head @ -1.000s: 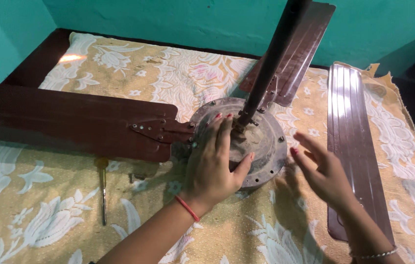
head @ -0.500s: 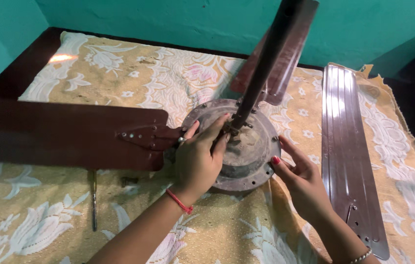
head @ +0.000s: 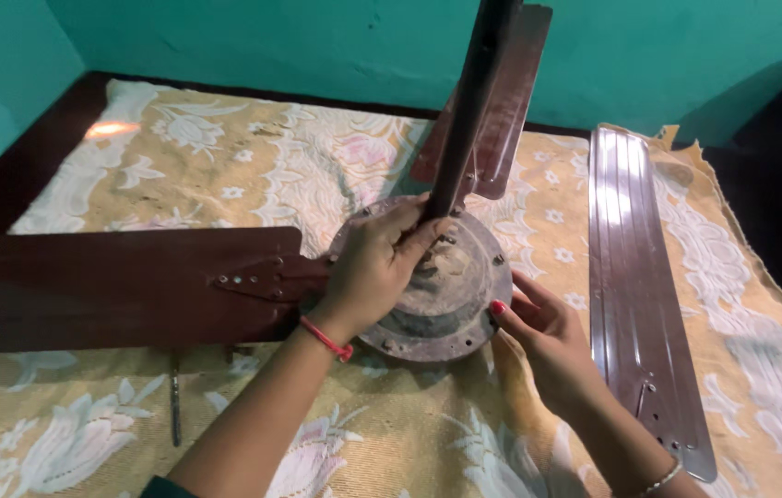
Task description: The person attaches fan blades to a ceiling fan motor housing using a screwdriver. They position each blade, insert screws, and tighten them to secure the blades to the central hub.
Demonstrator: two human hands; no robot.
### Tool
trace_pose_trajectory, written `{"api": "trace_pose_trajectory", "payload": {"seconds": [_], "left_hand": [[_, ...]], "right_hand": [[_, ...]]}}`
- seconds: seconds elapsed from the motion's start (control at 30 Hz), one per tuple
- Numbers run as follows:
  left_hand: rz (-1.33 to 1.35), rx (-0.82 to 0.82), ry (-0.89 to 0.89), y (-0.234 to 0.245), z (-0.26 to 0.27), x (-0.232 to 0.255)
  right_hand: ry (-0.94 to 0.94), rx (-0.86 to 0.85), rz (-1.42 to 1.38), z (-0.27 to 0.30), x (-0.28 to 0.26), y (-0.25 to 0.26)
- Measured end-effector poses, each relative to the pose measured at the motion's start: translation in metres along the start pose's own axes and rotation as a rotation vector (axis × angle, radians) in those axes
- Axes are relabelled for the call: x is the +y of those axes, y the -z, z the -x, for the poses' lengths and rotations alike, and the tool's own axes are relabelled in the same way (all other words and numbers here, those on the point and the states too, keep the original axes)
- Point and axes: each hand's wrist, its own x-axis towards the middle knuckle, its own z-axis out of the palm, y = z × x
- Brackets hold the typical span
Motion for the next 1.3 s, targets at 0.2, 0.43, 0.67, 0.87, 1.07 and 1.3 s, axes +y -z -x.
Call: {"api": "trace_pose_trajectory", "payload": {"seconds": [0.2, 0.43, 0.67, 0.87, 1.07, 1.3], "left_hand": [[0.120, 0.172, 0.137, -0.001, 0.006, -0.001], [-0.037, 0.136, 0.121, -0.008, -0.002, -0.003], [-0.053, 0.170, 0.073, -0.008, 0.000, -0.005], [0.012, 0.067, 0.120, -0.003, -0.002, -0.015], [-0.046, 0.063, 0.083, 0.001, -0.002, -0.018], [-0.111, 0.147, 0.155, -0.010, 0.000, -0.001]], "right_hand": [[-0.053, -0.034, 0.025, -0.029, -0.016, 0.008], [-0.194, 0.054, 0.012, -0.050, -0.017, -0.002], [-0.213, 0.004, 0.010, -0.048, -0.015, 0.003], [-0.142, -0.031, 0.336, -0.044, -0.024, 0.044], [-0.058, 0.346, 1.325, -0.029, -0.037, 0.115], [-0.354, 0.319, 1.623, -0.036, -0.023, 0.155]]}}
